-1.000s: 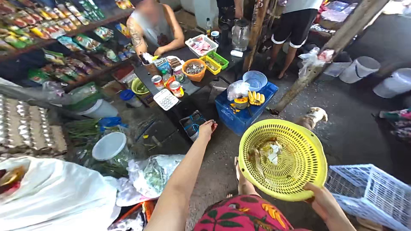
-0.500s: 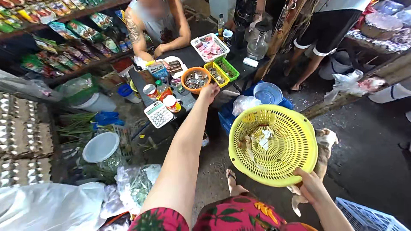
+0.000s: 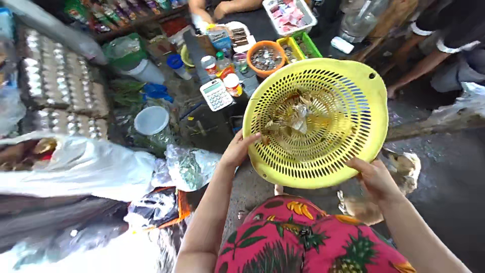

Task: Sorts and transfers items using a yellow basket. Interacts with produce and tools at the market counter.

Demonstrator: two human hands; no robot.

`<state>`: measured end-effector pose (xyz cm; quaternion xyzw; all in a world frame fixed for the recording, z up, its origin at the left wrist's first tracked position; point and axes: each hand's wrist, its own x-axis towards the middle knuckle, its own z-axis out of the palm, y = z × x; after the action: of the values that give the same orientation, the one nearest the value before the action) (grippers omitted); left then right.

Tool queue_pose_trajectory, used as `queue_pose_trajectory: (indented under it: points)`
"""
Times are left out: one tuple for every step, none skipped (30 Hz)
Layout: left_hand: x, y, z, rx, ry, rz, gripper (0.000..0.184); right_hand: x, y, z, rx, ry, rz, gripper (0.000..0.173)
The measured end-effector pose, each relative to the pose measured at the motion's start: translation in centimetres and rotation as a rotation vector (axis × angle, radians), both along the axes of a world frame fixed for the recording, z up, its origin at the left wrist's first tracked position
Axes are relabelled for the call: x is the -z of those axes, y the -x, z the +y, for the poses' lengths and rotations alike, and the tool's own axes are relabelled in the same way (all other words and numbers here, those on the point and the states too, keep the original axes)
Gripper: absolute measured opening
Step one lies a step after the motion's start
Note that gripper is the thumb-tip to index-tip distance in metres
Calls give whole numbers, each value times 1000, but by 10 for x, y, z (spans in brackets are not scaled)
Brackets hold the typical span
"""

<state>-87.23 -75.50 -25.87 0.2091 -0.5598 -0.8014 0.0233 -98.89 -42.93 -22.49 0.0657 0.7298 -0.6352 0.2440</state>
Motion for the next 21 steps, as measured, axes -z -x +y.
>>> queue_pose_trajectory:
  points:
    - [-4,-26,-5,-91,-1,21,32,-3,-5,-13,-74,11,32,43]
    - [-9,-52,-10,-181,0,34,29,-6,-11,-25,-154,28,69,46]
    - [-14,-78,-16,-262,-8,36,29,-6,-19,-37,-239,57,106,51]
    - [-20,-105,-22,-343,-17,32,29,-6,-29,-50,-314,98,134,56]
    - [-26,-131,-27,-429,-28,17,28,-6,-41,-64,-373,139,143,60]
    - [-33,-156,-31,-511,-36,-18,26,-7,-55,-80,-425,178,130,62]
    - [-38,-180,-35,-590,-48,-62,24,-8,-73,-97,-459,211,98,61]
    - [-40,-204,-39,-661,-64,-97,24,-7,-91,-114,-475,257,53,57]
    - [-39,-227,-42,-726,-76,-128,24,-5,-110,-131,-489,302,1,51]
    - [-39,-248,-47,-788,-80,-157,24,-4,-129,-150,-504,328,-60,43]
    - [-36,-271,-54,-836,-76,-180,25,-7,-148,-171,-524,294,-109,36]
    - [-33,-295,-62,-860,-73,-193,28,-11,-168,-192,-538,233,-144,31]
    - [-28,-319,-70,-860,-64,-201,32,-14,-186,-211,-549,160,-183,28]
    - [-24,-343,-79,-834,-41,-201,37,-14,-202,-229,-553,94,-217,24]
    - [-21,-365,-90,-804,-12,-201,43,-13,-215,-247,-558,57,-252,21]
    - [-20,-384,-100,-777,21,-207,49,-13,-227,-265,-554,37,-280,18]
    - [-21,-401,-112,-765,51,-221,52,-14,-237,-284,-547,34,-301,16]
    - [-20,-415,-125,-766,84,-232,53,-17,-246,-304,-542,40,-311,15]
    - [-19,-428,-141,-762,134,-248,53,-22,-254,-326,-536,40,-302,15]
    - [-15,-439,-158,-760,212,-279,52,-28,-261,-350,-531,36,-272,16]
    - [-12,-449,-176,-759,319,-327,51,-35,-266,-375,-531,46,-226,18]
